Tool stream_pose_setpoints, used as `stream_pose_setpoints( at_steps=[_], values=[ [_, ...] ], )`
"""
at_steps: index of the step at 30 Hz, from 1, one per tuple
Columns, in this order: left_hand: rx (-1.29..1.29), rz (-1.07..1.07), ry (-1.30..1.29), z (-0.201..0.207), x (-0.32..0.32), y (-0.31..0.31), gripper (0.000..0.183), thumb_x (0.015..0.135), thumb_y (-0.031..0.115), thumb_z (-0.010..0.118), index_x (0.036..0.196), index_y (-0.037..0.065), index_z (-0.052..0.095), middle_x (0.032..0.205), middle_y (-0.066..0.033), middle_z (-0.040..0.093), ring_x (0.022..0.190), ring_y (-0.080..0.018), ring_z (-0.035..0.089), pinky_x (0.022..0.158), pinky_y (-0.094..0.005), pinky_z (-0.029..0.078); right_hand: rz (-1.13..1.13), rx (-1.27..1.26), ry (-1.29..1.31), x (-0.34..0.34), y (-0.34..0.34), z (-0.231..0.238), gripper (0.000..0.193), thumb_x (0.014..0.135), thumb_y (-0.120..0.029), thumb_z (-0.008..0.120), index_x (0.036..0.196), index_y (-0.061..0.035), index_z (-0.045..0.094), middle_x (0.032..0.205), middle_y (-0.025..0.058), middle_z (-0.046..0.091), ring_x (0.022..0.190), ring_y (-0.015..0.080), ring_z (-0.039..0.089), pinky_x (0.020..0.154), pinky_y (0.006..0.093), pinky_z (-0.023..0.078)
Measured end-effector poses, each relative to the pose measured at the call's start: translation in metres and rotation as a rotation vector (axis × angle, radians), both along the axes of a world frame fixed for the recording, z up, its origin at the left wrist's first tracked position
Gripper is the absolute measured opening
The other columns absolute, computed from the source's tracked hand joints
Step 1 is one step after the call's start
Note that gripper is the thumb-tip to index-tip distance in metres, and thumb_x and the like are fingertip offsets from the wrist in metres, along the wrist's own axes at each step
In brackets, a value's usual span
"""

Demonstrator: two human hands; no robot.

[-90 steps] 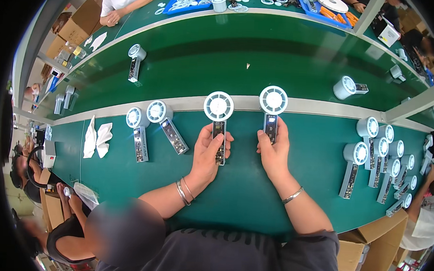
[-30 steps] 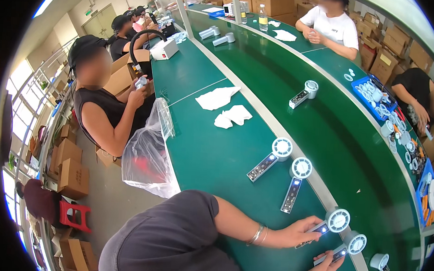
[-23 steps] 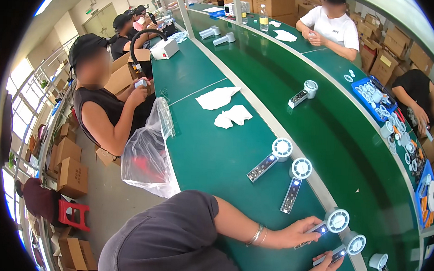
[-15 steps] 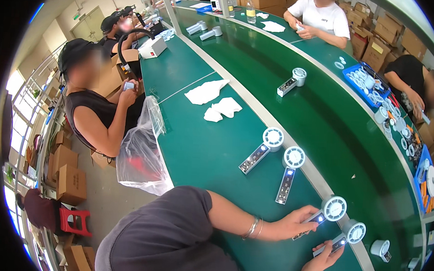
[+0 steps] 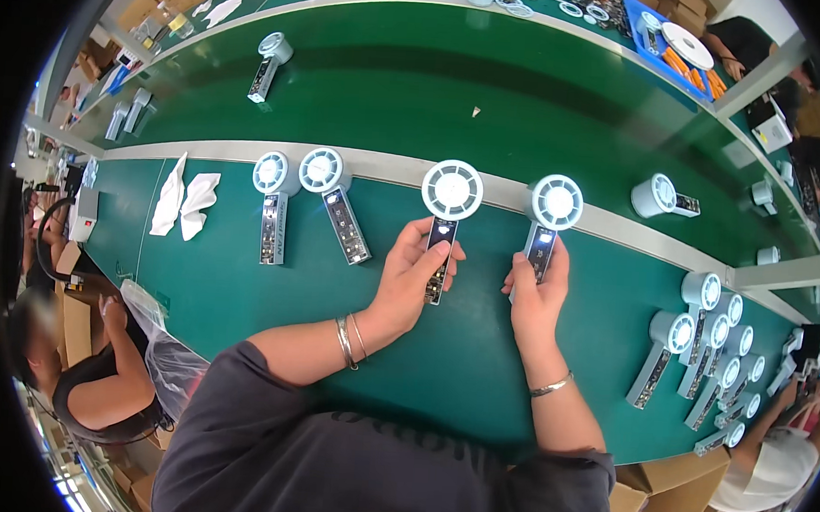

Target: The person assembles small handheld fans on a green assembly table. They pick up fan bodies and circular heads, attach them together, and place the completed units into a cardboard box. The process is repeated continuously with multiple units.

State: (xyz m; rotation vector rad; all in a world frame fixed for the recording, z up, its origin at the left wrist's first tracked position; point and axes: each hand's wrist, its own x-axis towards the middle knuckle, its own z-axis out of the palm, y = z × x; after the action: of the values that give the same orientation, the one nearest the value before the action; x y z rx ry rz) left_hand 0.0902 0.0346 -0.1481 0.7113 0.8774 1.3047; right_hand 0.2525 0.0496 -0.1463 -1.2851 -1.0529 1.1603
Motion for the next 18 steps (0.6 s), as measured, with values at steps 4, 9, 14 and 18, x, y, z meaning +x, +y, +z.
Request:
stream_pose_setpoints(
  at_steps=[4,9,14,18],
  values=[
    [-0.004,0.002,-0.016,-0.001,0.000,0.001,0.030,0.091,0.015,0.051,0.117,0.004,0.040,0.088,-0.0080,0.058,0.070,-0.0085,0.052,0.056,-0.0223,0.044,-0.002,-0.009,-0.001,0.000,0.000,0.001,0.047,0.085,-0.008,0.053,0.127,0.0049,0.034,0.079,0.0049,0.052,0.060,0.0082,0.050,0.050,0.0224,0.044],
    [-0.003,0.000,-0.017,-0.002,0.002,0.003,0.030,0.091,0.015,0.052,0.117,0.004,0.040,0.088,-0.0078,0.058,0.070,-0.0085,0.053,0.056,-0.0224,0.044,-0.015,-0.006,-0.007,0.002,0.002,-0.002,0.048,0.085,-0.008,0.053,0.127,0.0048,0.034,0.078,0.0050,0.052,0.059,0.0084,0.050,0.050,0.0224,0.044],
    [0.050,0.045,0.070,-0.006,-0.004,0.000,0.031,0.090,0.013,0.053,0.117,0.004,0.040,0.089,-0.0070,0.059,0.070,-0.0077,0.053,0.056,-0.0224,0.045,-0.005,-0.046,-0.002,-0.003,0.003,-0.007,0.042,0.085,-0.007,0.055,0.124,-0.0008,0.038,0.078,0.0053,0.051,0.059,0.0105,0.050,0.049,0.0245,0.044],
    [0.082,0.027,0.069,-0.004,-0.002,-0.001,0.031,0.090,0.014,0.054,0.117,0.005,0.041,0.092,-0.0046,0.057,0.074,-0.0076,0.053,0.061,-0.0228,0.045,-0.051,-0.024,-0.024,-0.003,-0.001,-0.005,0.037,0.085,-0.009,0.054,0.119,-0.0019,0.041,0.075,0.0034,0.049,0.058,0.0083,0.047,0.047,0.0221,0.041]
  ],
)
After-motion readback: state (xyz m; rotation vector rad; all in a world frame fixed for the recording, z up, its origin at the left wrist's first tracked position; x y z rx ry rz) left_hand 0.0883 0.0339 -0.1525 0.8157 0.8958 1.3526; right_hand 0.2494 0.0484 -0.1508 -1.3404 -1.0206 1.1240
